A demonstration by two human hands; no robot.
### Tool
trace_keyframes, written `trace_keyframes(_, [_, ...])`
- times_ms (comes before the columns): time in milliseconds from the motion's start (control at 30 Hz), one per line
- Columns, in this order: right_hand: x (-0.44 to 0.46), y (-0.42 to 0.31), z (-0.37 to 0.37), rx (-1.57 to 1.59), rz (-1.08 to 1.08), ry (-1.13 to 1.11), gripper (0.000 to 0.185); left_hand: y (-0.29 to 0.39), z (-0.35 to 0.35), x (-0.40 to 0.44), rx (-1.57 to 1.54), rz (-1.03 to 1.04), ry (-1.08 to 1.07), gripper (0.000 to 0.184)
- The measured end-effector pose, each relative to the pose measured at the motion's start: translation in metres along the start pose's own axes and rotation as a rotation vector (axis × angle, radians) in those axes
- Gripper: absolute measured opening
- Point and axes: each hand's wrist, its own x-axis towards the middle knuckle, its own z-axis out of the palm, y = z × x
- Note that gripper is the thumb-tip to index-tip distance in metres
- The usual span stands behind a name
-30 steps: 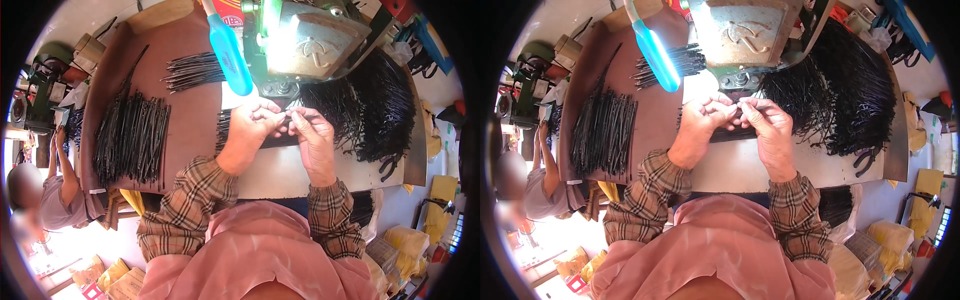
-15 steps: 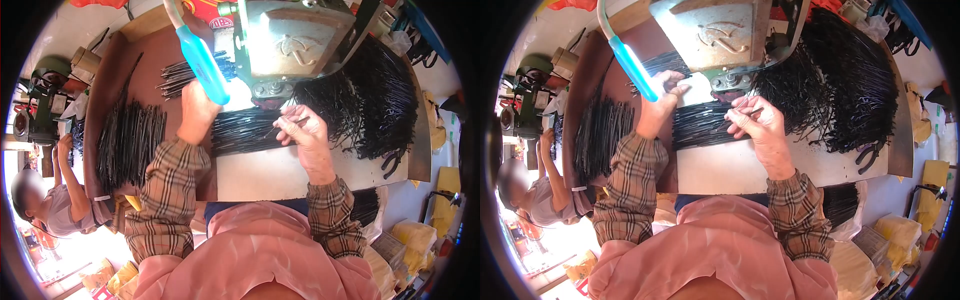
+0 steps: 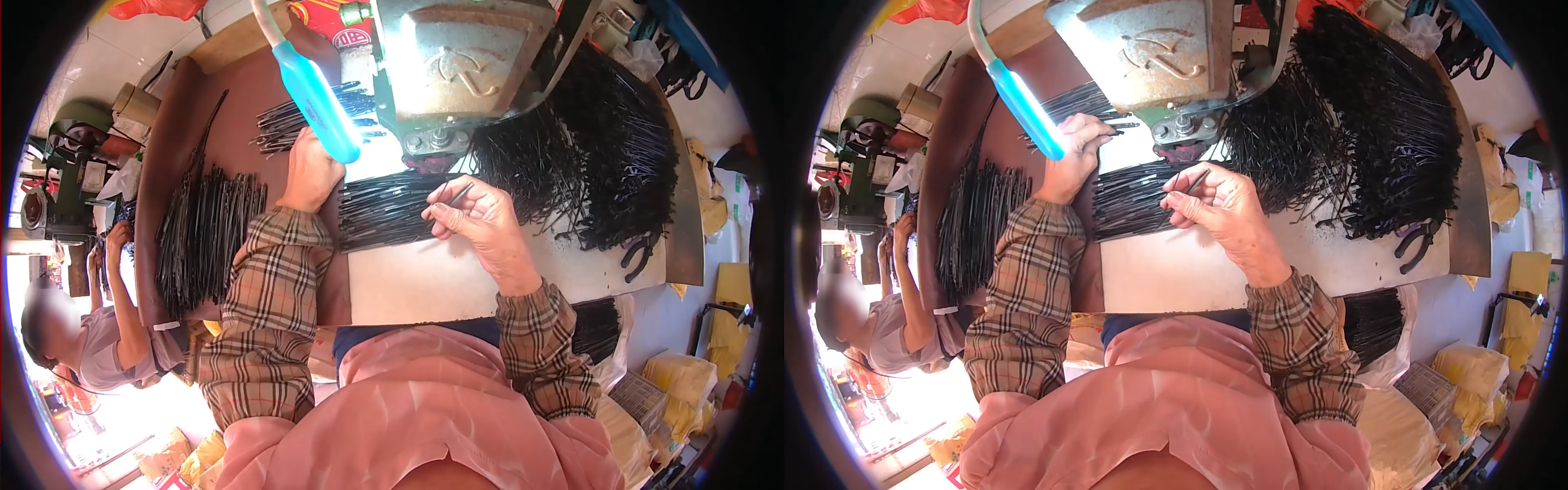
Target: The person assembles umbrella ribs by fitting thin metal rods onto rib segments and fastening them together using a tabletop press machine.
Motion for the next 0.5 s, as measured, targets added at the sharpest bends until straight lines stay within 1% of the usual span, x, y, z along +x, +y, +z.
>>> trace_keyframes(100, [0.0, 0.001, -0.001, -0.007, -0.026, -0.01, 0.015, 0.006, 0.001, -0.001, 0.049, -0.133, 0.04, 0.011])
trace_keyframes(233, [-0.001, 0.001, -0.001, -0.022, 0.004, -0.009, 0.015, 0.005, -0.003, 0.004, 0.044, -0.161, 0.002, 0.012])
trace_keyframes(333, [-0.001, 0.001, -0.001, -0.077, -0.005, 0.003, 0.018, 0.007, -0.001, 0.006, 0.076, -0.036, 0.002, 0.012])
trace_keyframes(400, [0.0, 0.001, -0.002, -0.114, -0.007, 0.016, 0.021, 0.01, -0.003, 0.012, -0.04, -0.045, 0.082, 0.012])
trace_keyframes(500, [0.005, -0.008, -0.001, -0.176, 0.024, 0.046, 0.02, 0.027, -0.01, 0.021, -0.205, -0.042, 0.179, 0.015])
